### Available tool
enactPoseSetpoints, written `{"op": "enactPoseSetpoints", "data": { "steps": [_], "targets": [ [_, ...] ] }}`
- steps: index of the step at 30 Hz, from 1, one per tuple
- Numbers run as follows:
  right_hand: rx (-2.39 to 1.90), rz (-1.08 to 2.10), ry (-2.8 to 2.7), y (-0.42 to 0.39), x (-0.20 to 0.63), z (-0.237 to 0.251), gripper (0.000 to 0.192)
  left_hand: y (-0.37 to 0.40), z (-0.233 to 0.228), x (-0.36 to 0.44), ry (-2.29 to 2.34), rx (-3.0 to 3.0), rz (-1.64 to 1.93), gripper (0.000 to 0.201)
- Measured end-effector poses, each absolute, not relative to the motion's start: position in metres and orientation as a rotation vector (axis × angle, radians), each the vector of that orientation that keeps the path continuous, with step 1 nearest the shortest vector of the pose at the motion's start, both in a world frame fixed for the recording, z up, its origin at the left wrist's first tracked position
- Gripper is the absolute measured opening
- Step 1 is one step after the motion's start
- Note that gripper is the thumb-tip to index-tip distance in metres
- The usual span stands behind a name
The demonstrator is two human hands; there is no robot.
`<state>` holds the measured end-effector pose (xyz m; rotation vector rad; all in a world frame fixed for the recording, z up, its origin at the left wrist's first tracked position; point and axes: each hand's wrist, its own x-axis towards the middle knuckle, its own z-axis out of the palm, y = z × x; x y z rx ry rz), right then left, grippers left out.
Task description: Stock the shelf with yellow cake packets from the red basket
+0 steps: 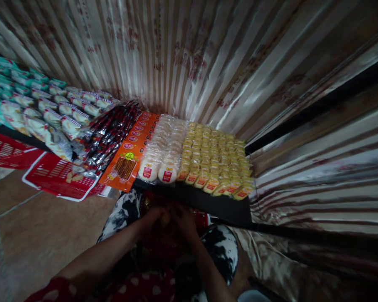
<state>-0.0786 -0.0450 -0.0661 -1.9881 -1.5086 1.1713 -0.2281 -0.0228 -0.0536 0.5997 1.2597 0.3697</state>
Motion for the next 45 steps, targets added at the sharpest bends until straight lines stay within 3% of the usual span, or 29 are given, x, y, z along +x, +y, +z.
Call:
{"op": "enactPoseSetpoints", "data": {
  "steps": [10,15,18,22,26,33,45],
  "targets": [
    [-1.623,1.402,-1.518,-0.054,-0.069,-0.016,0.052,-0.003,-0.006,-0.258,0.936,0.612,0.188,0.027],
    [-1.521,1.385,-1.514,-0.051,-0.063,0.007,0.041,0.015,0.028,-0.256,0.780,0.868,0.187,0.018],
    [-1.572,1.306,-1.340,-0.052,-0.063,0.014,0.035,0.022,0.045,-0.250,0.736,0.932,0.245,0.027],
    [-1.573,1.264,-1.200,-0.053,-0.064,0.018,0.035,0.024,0.045,-0.237,0.820,1.065,0.364,0.035],
    [-1.630,1.193,-1.227,-0.053,-0.062,0.016,0.034,0.021,0.033,-0.223,1.015,1.334,0.456,0.030],
    [-1.785,0.813,-1.388,-0.039,-0.059,0.010,0.028,0.030,0.049,-0.211,1.229,1.726,0.543,0.028],
    [-1.785,0.783,-1.254,0.002,-0.074,0.003,0.029,0.044,0.047,-0.190,1.552,1.995,0.599,0.017]
  ]
}}
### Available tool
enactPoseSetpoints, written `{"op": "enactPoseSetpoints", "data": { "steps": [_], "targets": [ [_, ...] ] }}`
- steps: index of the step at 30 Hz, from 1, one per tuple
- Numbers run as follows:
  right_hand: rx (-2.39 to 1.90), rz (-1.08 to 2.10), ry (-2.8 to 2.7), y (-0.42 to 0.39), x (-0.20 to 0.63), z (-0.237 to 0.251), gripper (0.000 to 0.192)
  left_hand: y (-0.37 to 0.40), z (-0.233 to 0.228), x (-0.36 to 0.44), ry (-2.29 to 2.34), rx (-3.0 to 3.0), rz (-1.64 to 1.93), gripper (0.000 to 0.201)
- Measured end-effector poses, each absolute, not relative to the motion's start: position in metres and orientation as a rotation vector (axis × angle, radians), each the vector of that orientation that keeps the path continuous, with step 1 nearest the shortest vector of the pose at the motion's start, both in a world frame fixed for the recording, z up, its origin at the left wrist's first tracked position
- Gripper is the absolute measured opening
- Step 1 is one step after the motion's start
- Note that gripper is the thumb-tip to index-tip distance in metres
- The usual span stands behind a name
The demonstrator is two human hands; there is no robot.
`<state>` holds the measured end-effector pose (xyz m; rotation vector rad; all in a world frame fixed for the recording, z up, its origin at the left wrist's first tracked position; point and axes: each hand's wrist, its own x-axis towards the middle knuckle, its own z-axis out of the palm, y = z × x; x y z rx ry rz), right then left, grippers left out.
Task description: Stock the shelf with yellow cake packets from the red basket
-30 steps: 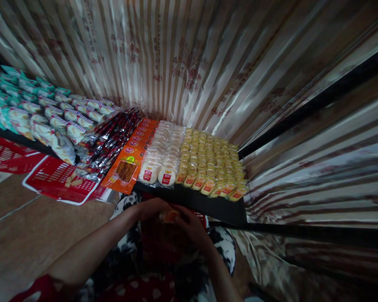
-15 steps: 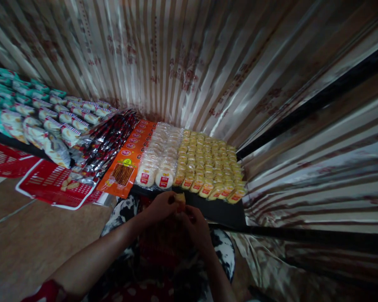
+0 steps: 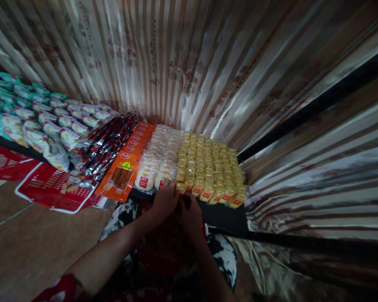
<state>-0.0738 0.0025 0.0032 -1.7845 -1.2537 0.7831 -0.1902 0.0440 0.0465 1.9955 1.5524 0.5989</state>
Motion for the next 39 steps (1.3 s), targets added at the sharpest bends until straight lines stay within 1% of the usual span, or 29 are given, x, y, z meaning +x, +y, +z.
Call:
{"op": "enactPoseSetpoints", "data": {
  "steps": [6,12,15,23,34,36,39],
  "targets": [
    [-1.861,0.597,-1.260,0.002,-0.073,-0.002,0.021,0.047,0.050,-0.184,1.639,1.991,0.529,0.019],
    [-1.717,0.535,-1.395,0.000,-0.074,-0.007,0.026,0.046,0.041,-0.181,1.639,1.955,0.581,0.027],
    [-1.702,0.553,-1.410,0.000,-0.075,-0.008,0.026,0.044,0.035,-0.182,1.632,1.924,0.634,0.031],
    [-1.695,0.567,-1.468,0.005,-0.076,-0.010,0.026,0.046,0.029,-0.183,1.654,1.879,0.639,0.022],
    [-1.651,0.587,-1.596,0.006,-0.070,-0.011,0.025,0.043,0.025,-0.183,1.695,1.787,0.690,0.018],
    [-1.649,0.605,-1.604,0.006,-0.070,-0.008,0.024,0.043,0.024,-0.182,1.692,1.774,0.727,0.021],
    [-1.637,0.627,-1.597,0.005,-0.068,-0.006,0.023,0.043,0.022,-0.179,1.705,1.766,0.746,0.032]
  ]
}}
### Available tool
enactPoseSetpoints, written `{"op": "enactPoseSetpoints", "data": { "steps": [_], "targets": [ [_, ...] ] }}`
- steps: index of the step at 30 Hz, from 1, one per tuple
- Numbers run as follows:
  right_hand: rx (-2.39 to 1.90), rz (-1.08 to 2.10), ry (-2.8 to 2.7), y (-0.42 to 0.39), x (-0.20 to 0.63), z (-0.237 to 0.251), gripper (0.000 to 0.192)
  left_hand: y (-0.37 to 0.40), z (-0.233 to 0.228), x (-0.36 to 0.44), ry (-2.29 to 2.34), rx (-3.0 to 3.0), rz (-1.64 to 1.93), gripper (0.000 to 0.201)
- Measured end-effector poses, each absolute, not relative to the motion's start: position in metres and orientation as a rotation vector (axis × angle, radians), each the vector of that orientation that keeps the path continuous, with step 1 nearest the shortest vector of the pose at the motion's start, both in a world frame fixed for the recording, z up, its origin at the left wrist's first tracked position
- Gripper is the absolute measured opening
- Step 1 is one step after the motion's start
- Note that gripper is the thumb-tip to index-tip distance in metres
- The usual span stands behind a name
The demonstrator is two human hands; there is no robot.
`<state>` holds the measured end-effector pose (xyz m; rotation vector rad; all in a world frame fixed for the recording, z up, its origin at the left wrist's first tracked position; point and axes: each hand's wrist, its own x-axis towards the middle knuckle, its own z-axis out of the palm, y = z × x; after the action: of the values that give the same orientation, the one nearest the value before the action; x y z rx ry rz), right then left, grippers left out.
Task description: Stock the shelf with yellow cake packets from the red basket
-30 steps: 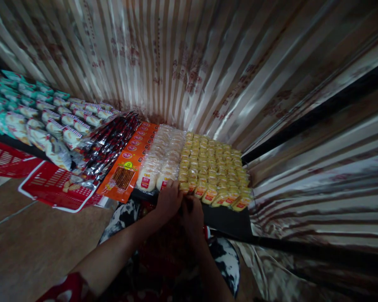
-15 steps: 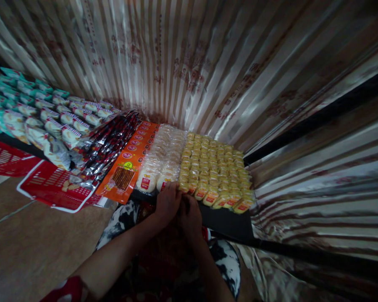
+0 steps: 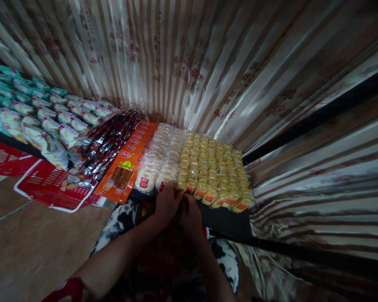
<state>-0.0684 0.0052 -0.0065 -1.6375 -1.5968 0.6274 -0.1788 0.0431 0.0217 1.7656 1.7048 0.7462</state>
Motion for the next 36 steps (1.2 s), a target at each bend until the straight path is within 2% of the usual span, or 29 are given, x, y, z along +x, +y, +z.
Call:
{"op": "enactPoseSetpoints", "data": {
  "steps": [13,19,24,27,31,36],
  "targets": [
    [-1.674,0.443,-1.491,0.004,-0.065,-0.027,0.042,0.043,0.025,-0.174,1.764,1.737,0.632,0.029],
    [-1.637,0.448,-1.481,0.001,-0.066,-0.021,0.039,0.041,0.022,-0.172,1.758,1.739,0.660,0.029],
    [-1.657,0.413,-1.419,-0.015,-0.065,-0.016,0.030,0.040,0.019,-0.173,1.738,1.708,0.739,0.036],
    [-1.718,0.465,-1.357,-0.035,-0.066,-0.020,0.024,0.035,0.023,-0.177,1.742,1.706,0.752,0.039],
    [-1.781,0.661,-1.460,-0.060,-0.070,-0.035,0.024,0.006,0.025,-0.191,1.687,1.767,0.690,0.028],
    [-1.771,1.016,-1.661,-0.065,-0.087,-0.073,0.032,-0.048,-0.018,-0.211,1.625,1.621,0.380,0.022]
  ]
}}
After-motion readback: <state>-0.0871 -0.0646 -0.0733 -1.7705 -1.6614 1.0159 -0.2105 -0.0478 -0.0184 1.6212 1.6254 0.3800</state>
